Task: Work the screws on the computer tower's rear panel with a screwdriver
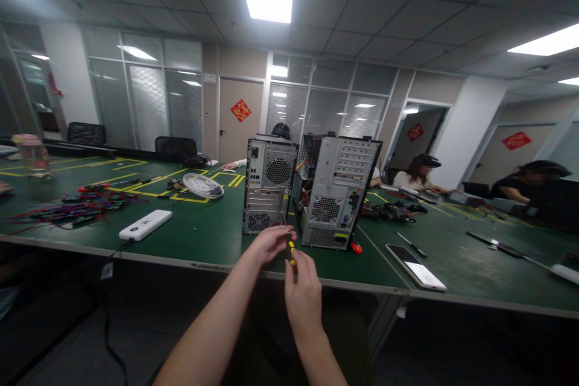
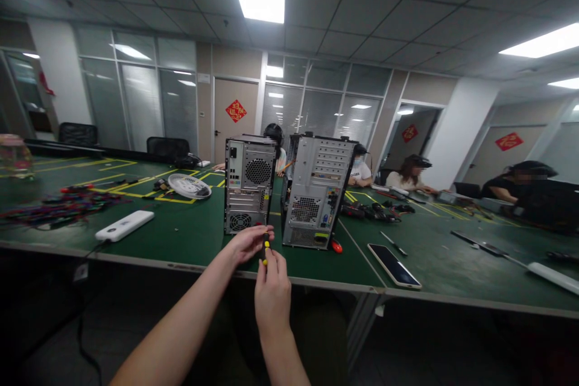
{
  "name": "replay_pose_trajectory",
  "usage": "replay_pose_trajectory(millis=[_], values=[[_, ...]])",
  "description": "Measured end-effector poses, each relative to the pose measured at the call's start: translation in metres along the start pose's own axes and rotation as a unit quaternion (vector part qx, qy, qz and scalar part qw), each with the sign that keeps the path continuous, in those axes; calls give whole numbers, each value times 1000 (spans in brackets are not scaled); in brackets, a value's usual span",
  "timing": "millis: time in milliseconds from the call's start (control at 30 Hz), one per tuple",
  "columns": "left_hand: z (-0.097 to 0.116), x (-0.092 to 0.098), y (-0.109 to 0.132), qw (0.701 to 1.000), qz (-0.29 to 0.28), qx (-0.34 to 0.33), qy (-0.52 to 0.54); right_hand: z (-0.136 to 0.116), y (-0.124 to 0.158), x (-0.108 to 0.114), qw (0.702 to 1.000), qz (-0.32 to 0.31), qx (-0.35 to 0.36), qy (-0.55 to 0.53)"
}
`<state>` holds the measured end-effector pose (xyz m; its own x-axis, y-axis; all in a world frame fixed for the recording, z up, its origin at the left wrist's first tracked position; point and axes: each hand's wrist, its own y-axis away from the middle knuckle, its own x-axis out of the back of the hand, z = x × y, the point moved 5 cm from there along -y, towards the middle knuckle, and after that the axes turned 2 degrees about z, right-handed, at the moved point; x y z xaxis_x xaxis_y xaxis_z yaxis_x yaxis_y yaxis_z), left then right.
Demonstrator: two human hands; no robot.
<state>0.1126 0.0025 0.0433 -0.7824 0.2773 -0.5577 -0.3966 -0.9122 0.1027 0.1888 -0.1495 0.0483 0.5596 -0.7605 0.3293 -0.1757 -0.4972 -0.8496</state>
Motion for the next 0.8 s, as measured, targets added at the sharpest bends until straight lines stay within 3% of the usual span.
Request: replay_pose_trajectory(millis=[100, 167, 233, 333, 400, 467, 533, 633, 733, 800], values=[[4, 8, -5, 995, 27, -36, -84, 0, -3, 1, 1000, 1, 1, 0], [12, 22, -7, 975, 94, -100, -175, 2, -5, -1, 1000, -2, -9, 11], [29, 41, -3, 918, 194, -217, -268, 5, -9, -5, 999, -13, -23, 33], [53, 69, 9, 804, 326, -346, -356, 7, -18, -14, 995, -53, -32, 83], [65, 86, 13, 743, 376, -397, -385, 7, -26, -19, 988, -93, -34, 122], [74, 99, 9, 709, 389, -411, -422, 6, -35, -22, 976, -137, -35, 166], [77, 111, -3, 719, 359, -385, -454, 3, -44, -22, 959, -180, -22, 218], [73, 124, -23, 767, 295, -329, -465, -1, -56, -19, 924, -230, 36, 304], [65, 125, -33, 812, 222, -299, -449, -5, -64, -17, 893, -271, 100, 345], [63, 123, -32, 821, 200, -293, -447, -8, -68, -16, 880, -292, 129, 350]])
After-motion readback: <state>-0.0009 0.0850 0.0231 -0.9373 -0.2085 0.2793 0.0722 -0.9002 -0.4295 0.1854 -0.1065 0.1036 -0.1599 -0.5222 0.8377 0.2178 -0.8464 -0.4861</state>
